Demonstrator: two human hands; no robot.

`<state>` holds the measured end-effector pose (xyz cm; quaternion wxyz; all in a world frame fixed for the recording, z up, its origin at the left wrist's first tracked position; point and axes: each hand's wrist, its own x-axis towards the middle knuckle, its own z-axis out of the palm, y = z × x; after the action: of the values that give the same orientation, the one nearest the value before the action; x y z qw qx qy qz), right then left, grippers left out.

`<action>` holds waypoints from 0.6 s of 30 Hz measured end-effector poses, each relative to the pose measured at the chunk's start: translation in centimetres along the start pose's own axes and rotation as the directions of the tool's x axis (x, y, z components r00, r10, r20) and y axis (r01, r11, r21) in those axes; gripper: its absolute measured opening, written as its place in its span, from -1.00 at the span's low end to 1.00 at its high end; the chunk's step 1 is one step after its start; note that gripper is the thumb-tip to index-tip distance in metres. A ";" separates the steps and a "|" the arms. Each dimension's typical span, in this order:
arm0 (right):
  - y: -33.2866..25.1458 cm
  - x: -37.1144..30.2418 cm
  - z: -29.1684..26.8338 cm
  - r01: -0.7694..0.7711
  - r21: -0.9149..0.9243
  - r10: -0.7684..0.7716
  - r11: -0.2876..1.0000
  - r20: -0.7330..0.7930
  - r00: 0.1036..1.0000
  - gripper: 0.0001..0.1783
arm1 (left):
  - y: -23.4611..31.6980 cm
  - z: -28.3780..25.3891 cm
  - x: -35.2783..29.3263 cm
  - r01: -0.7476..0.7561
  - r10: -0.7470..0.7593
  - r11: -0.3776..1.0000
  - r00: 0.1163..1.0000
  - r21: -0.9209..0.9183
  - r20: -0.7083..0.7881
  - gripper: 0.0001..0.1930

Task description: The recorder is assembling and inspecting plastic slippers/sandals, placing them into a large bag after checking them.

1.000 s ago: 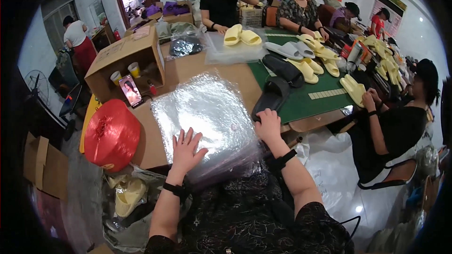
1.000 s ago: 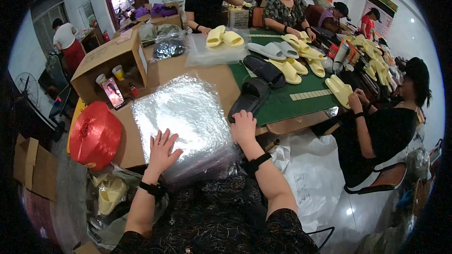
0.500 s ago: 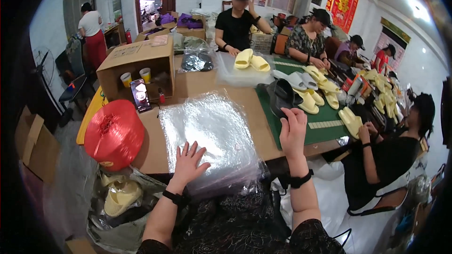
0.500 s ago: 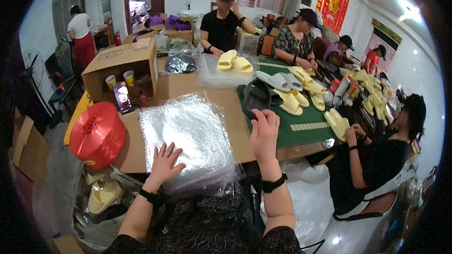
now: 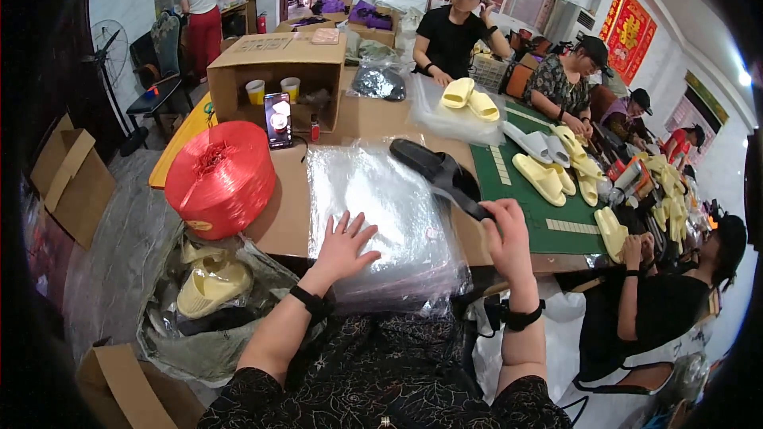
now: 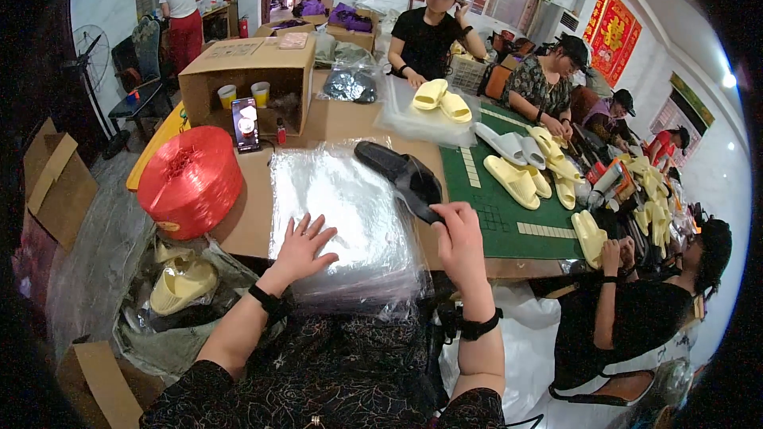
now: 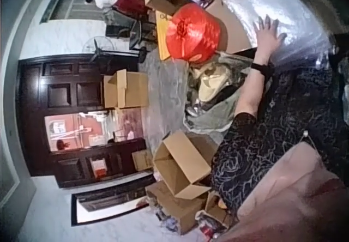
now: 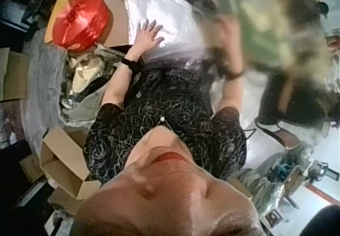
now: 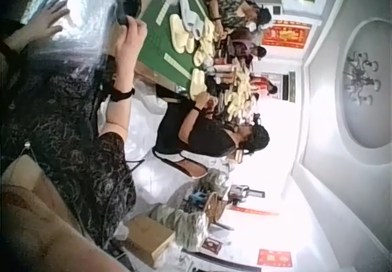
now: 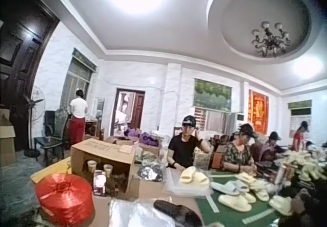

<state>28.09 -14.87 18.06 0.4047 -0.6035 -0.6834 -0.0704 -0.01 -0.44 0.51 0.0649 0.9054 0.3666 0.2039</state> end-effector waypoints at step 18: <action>6.7 -0.9 4.4 -0.054 -0.429 0.019 0.902 -0.085 0.996 -0.64 | 0.1 0.0 0.2 0.000 0.001 1.000 1.000 0.014 -0.014 -0.36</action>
<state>31.86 -11.25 11.96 0.2892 -0.6873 -0.6233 -0.2357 0.18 -0.42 0.57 0.0560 0.9045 0.3682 0.2079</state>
